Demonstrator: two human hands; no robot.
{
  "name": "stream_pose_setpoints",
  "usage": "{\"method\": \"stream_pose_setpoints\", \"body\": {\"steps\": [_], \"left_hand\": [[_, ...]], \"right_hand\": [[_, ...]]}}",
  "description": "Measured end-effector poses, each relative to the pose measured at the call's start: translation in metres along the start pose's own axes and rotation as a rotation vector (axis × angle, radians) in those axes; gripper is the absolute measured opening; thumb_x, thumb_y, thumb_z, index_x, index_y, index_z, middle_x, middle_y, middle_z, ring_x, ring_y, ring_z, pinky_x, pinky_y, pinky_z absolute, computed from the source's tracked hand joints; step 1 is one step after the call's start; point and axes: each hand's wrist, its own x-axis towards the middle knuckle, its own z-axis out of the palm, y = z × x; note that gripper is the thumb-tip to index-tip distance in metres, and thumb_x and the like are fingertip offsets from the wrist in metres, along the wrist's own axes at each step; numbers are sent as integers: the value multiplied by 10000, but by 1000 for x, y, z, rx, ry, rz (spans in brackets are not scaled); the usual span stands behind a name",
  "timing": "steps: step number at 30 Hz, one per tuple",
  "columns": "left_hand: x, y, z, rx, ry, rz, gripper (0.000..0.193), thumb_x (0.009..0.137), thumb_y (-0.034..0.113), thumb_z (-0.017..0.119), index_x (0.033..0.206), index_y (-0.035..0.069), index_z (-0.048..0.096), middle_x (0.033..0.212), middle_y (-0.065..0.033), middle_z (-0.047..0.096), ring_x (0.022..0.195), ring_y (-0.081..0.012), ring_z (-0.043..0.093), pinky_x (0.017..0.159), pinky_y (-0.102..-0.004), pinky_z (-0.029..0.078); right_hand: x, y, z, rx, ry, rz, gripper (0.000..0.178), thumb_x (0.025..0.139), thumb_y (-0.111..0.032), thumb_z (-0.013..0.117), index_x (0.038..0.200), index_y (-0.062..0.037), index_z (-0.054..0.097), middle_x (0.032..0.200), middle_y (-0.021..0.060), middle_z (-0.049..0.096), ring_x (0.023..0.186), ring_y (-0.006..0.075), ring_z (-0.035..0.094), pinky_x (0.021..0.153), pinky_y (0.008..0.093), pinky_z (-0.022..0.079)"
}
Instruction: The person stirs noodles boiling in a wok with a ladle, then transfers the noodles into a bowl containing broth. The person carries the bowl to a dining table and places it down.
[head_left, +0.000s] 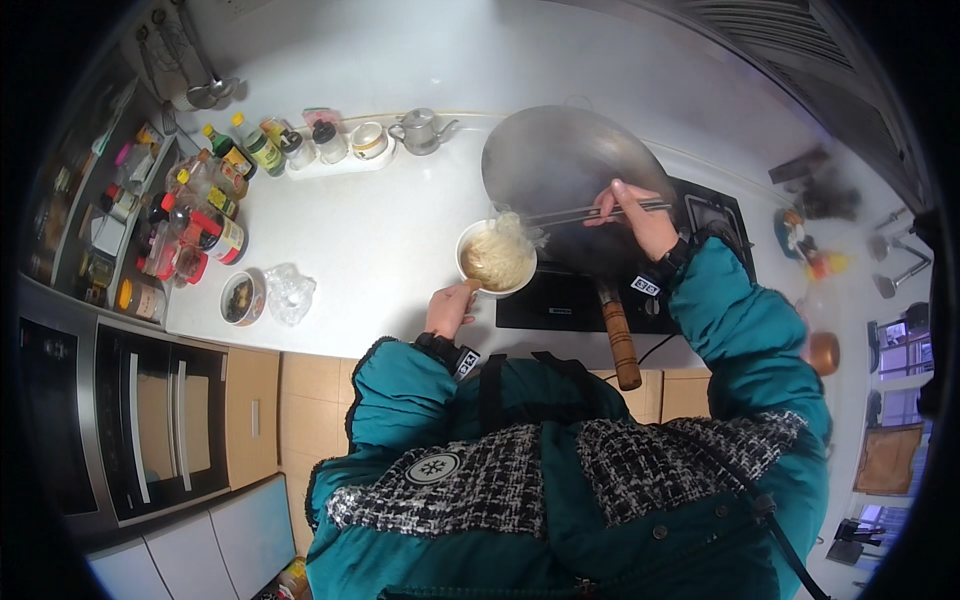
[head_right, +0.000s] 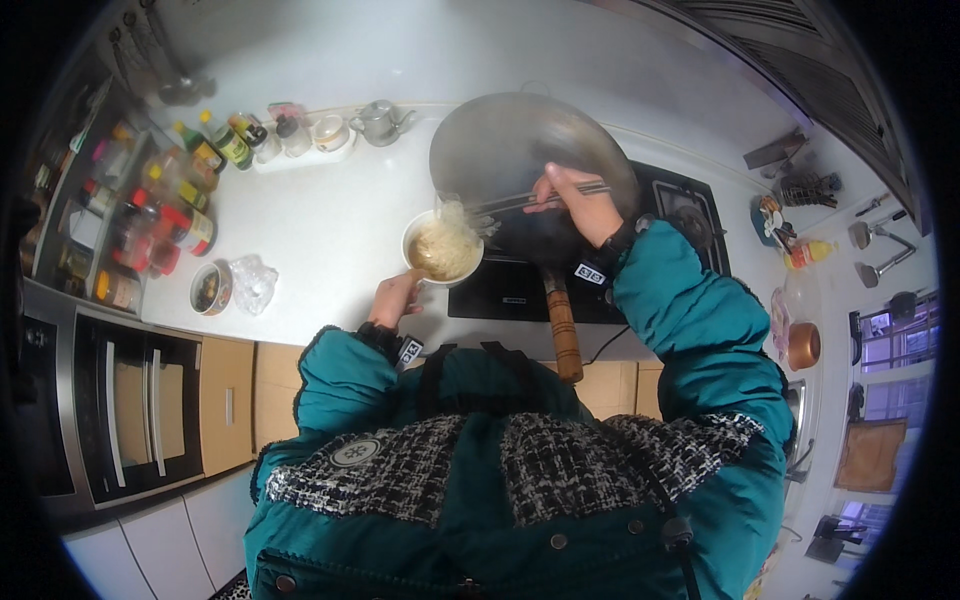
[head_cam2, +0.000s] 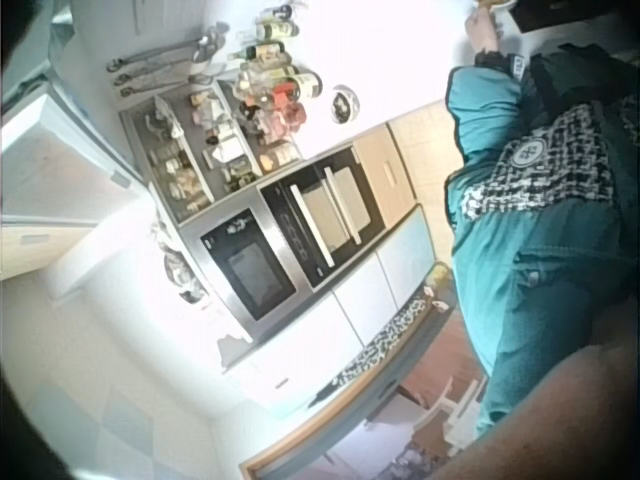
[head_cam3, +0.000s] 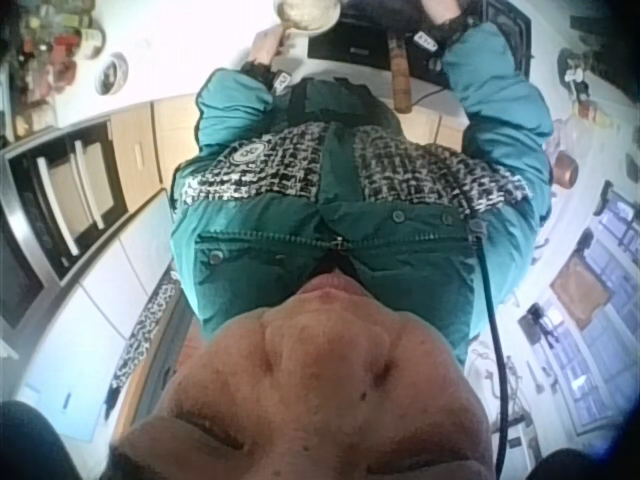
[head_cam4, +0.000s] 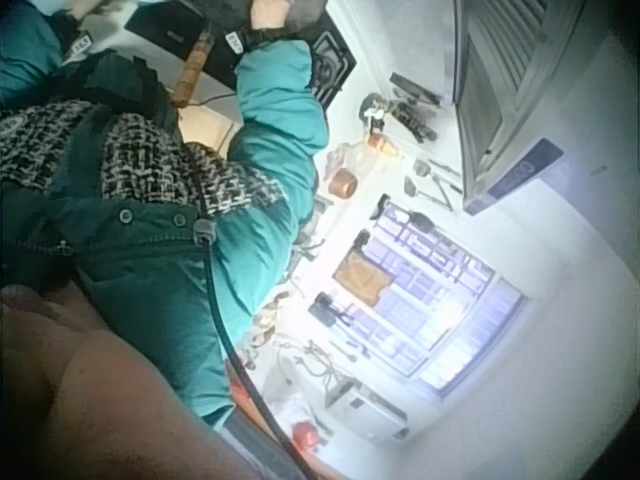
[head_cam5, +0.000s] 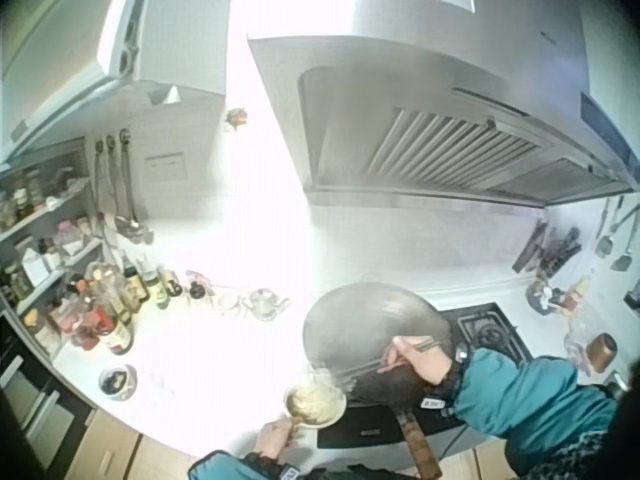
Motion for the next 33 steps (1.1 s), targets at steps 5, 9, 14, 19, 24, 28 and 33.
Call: {"method": "stream_pose_setpoints", "body": {"steps": [5, 9, 14, 19, 24, 28, 33], "left_hand": [[5, -5, -2, -20, -3, 10, 326, 851, 368, 602, 712, 73, 613, 643, 38, 499, 573, -72, 471, 545, -232, 466], [4, -7, -2, -29, 5, 4, 325, 854, 361, 603, 704, 74, 620, 641, 43, 516, 566, -66, 480, 539, -224, 467], [0, -4, -2, -29, -14, 5, 276, 855, 354, 600, 753, 97, 614, 639, 47, 458, 567, -73, 436, 574, -246, 455], [0, -2, -1, -31, -13, 0, 259, 859, 340, 592, 778, 97, 628, 646, 47, 457, 572, -73, 437, 582, -249, 456], [0, -4, -2, -35, -11, 7, 266, 869, 336, 572, 793, 88, 627, 659, 40, 464, 583, -77, 443, 592, -252, 465], [-1, -5, -2, -67, 14, 31, 309, 851, 350, 608, 692, 85, 601, 647, 45, 514, 578, -63, 476, 550, -224, 465], [0, -4, -2, -39, 3, 20, 307, 858, 349, 601, 704, 84, 607, 654, 45, 517, 579, -63, 477, 552, -225, 465]], "right_hand": [[-16, -18, 16, -156, -146, -132, 461, 1014, -278, 392, 727, 37, 569, 842, 100, 584, 762, 205, 607, 766, 306, 512], [-22, -29, 21, -291, -154, -244, 421, 1012, -251, 394, 747, 26, 568, 816, 96, 578, 743, 187, 607, 740, 292, 493], [-21, -32, 7, -240, 80, 8, 428, 994, -333, 440, 731, -18, 559, 731, 59, 572, 676, 130, 599, 651, 246, 479], [-25, -7, 15, -415, 9, 37, 436, 976, -323, 490, 715, 17, 572, 748, 48, 556, 664, 126, 580, 643, 249, 479], [-25, -3, 23, -281, -66, -190, 389, 999, -223, 438, 767, 54, 583, 869, 90, 540, 788, 156, 581, 733, 285, 505], [-33, -15, 25, -170, -116, -234, 375, 1007, -193, 401, 793, 63, 572, 886, 104, 536, 812, 176, 581, 798, 304, 511], [-21, -23, 25, -246, -102, -319, 362, 1007, -183, 392, 803, 55, 571, 878, 101, 537, 815, 175, 581, 790, 286, 486]]}}
